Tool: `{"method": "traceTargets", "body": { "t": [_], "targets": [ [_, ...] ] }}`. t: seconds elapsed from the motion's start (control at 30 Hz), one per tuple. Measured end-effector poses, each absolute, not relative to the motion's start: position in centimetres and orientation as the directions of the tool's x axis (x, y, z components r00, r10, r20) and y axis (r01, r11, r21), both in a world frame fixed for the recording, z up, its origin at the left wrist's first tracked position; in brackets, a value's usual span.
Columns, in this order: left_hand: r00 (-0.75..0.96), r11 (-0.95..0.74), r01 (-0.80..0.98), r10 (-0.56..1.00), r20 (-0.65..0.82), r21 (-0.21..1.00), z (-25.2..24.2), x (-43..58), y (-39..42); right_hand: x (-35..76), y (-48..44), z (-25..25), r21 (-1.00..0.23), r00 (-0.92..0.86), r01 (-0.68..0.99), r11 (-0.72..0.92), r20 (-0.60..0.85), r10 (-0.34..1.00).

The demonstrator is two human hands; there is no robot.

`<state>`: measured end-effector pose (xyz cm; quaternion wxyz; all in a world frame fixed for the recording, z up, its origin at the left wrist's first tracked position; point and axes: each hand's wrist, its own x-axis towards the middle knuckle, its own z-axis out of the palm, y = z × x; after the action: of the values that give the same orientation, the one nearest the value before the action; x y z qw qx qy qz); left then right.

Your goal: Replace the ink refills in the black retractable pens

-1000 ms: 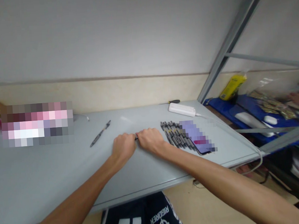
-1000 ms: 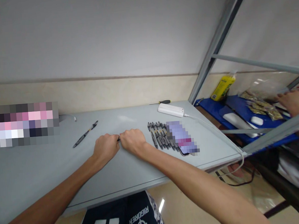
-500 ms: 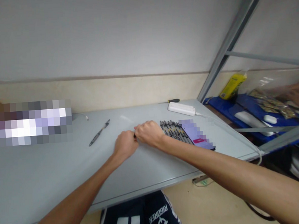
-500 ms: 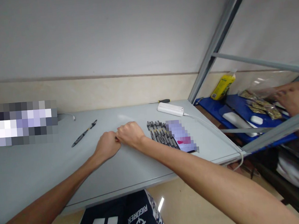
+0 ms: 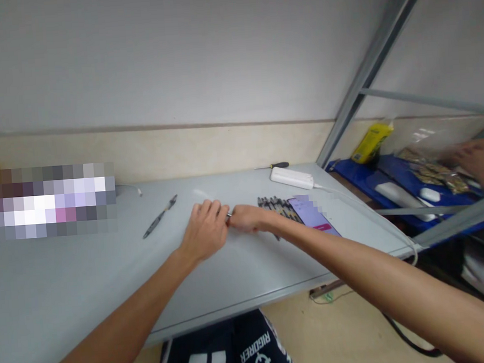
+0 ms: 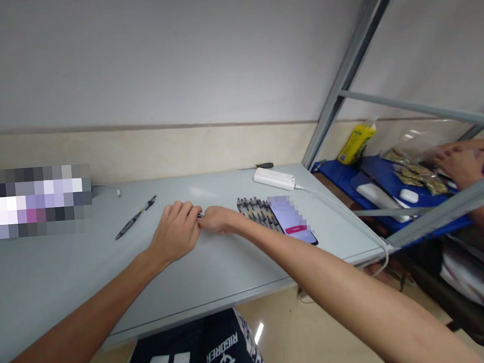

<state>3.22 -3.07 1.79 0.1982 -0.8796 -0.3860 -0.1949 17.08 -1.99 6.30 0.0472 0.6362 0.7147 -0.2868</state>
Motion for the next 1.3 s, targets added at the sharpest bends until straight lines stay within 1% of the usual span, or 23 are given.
{"method": "traceTargets", "body": {
  "t": [0.07,0.13,0.2,0.27,0.37,0.47,0.53,0.63,0.7,0.73,0.8,0.83,0.87,0.9,0.97,1.0,1.07,1.13,1.17,1.3],
  "targets": [
    [0.703,-0.706,0.675,0.53,0.474,-0.213,1.7,3.0,-2.8,17.8,-1.9,6.4,-0.361,-0.24,0.931,0.054,-0.492,0.837],
    [0.748,-0.784,0.592,0.447,0.49,-0.188,1.4,2.9,-2.5,18.4,-2.2,6.4,-0.316,-0.27,0.941,0.12,-0.489,0.829],
    [0.743,-0.827,0.54,0.382,0.55,-0.155,0.9,2.9,-2.2,18.9,-2.8,6.3,-0.259,-0.278,0.95,0.175,-0.44,0.854],
    [0.727,-0.848,0.516,0.36,0.584,-0.119,0.5,3.1,-2.0,19.1,-3.5,6.2,-0.2,-0.254,0.961,0.191,-0.366,0.895],
    [0.69,-0.838,0.544,0.421,0.589,-0.039,0.1,3.3,-2.1,18.9,-4.7,6.0,-0.078,-0.204,0.978,0.192,-0.207,0.957],
    [0.646,-0.794,0.596,0.561,0.517,0.117,0.3,3.3,-2.4,18.7,-5.5,5.8,0.012,-0.214,0.976,0.217,-0.102,0.971],
    [0.594,-0.752,0.592,0.651,0.473,0.291,0.6,3.1,-2.5,18.7,-5.6,5.6,0.026,-0.204,0.978,0.206,-0.07,0.977],
    [0.482,-0.641,0.525,0.766,0.425,0.559,0.9,2.6,-2.5,19.2,-5.2,5.3,0.027,-0.162,0.986,0.164,-0.046,0.986],
    [0.423,-0.56,0.472,0.821,0.383,0.681,0.9,2.4,-2.2,19.9,-4.8,5.2,-0.011,-0.195,0.981,0.195,-0.036,0.98],
    [0.394,-0.516,0.437,0.846,0.359,0.737,1.0,2.2,-2.0,20.3,-4.6,5.3,-0.057,-0.245,0.969,0.242,-0.037,0.969],
    [0.329,-0.422,0.354,0.892,0.311,0.835,0.9,2.0,-1.7,21.3,-4.2,5.5,-0.214,-0.408,0.895,0.392,-0.033,0.913],
    [0.298,-0.377,0.31,0.911,0.287,0.873,0.9,1.9,-1.5,21.9,-4.0,5.7,-0.3,-0.471,0.845,0.443,-0.026,0.882],
    [0.274,-0.339,0.273,0.925,0.265,0.9,0.8,1.7,-1.3,22.5,-3.8,6.0,-0.379,-0.505,0.804,0.458,-0.028,0.863],
    [0.259,-0.311,0.246,0.934,0.247,0.918,0.8,1.6,-1.2,23.2,-3.7,6.2,-0.451,-0.507,0.774,0.444,-0.022,0.861],
    [0.246,-0.272,0.209,0.944,0.218,0.939,0.7,1.3,-1.0,24.4,-3.5,6.6,-0.564,-0.464,0.747,0.353,-0.062,0.884],
    [0.247,-0.257,0.198,0.947,0.206,0.946,0.8,1.3,-0.9,24.9,-3.5,6.7,-0.607,-0.452,0.73,0.313,-0.086,0.888],
    [0.255,-0.237,0.181,0.948,0.187,0.954,0.8,1.3,-1.0,25.8,-3.6,6.7,-0.686,-0.488,0.664,0.298,-0.096,0.868],
    [0.273,-0.224,0.163,0.946,0.174,0.961,0.9,1.4,-1.1,26.2,-3.8,6.5,-0.722,-0.492,0.619,0.308,-0.051,0.869],
    [0.281,-0.219,0.155,0.945,0.169,0.963,0.9,1.5,-1.1,26.3,-3.9,6.3,-0.719,-0.472,0.616,0.322,-0.009,0.882],
    [0.274,-0.184,0.112,0.95,0.147,0.977,0.8,1.5,-1.0,25.6,-4.1,5.6,-0.619,-0.358,0.665,0.418,0.227,0.906]
  ]
}}
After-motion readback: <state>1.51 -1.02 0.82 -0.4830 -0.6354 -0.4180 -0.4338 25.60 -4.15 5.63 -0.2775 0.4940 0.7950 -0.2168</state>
